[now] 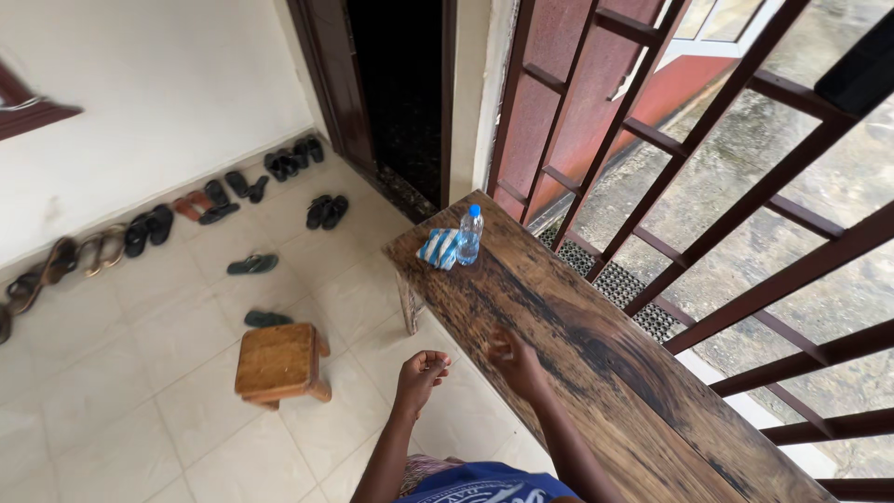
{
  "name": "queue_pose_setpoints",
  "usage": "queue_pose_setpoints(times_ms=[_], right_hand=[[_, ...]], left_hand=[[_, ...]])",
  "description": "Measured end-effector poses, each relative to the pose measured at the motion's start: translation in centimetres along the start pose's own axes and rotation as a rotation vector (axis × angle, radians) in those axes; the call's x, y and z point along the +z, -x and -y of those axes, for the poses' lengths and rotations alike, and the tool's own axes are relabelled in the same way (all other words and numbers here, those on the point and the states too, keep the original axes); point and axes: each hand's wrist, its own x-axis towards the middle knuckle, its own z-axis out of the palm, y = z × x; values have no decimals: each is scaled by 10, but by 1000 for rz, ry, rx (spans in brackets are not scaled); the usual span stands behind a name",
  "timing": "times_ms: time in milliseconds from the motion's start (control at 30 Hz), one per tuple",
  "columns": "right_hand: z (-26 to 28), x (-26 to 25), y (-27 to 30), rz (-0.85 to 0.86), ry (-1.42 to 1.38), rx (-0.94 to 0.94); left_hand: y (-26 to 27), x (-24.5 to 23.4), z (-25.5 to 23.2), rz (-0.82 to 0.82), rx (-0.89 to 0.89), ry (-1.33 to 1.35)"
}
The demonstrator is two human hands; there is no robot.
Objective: The person removes a small wooden stool and a patterned tablecloth from a wooden table, then wipes the table surface with a cloth. They repeatedly pour water from a plastic bottle onto the cloth and continue wiping the table until the end of the clip.
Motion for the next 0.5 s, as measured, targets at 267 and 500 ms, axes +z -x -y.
queue_pose_setpoints(times_ms=[267, 500], right_hand=[[-9, 13, -46, -146, -3, 176], [2, 31, -110, -374, 33, 298]], left_hand=[[-173, -2, 21, 94, -18, -208], [-296, 12, -23, -24, 289, -625]])
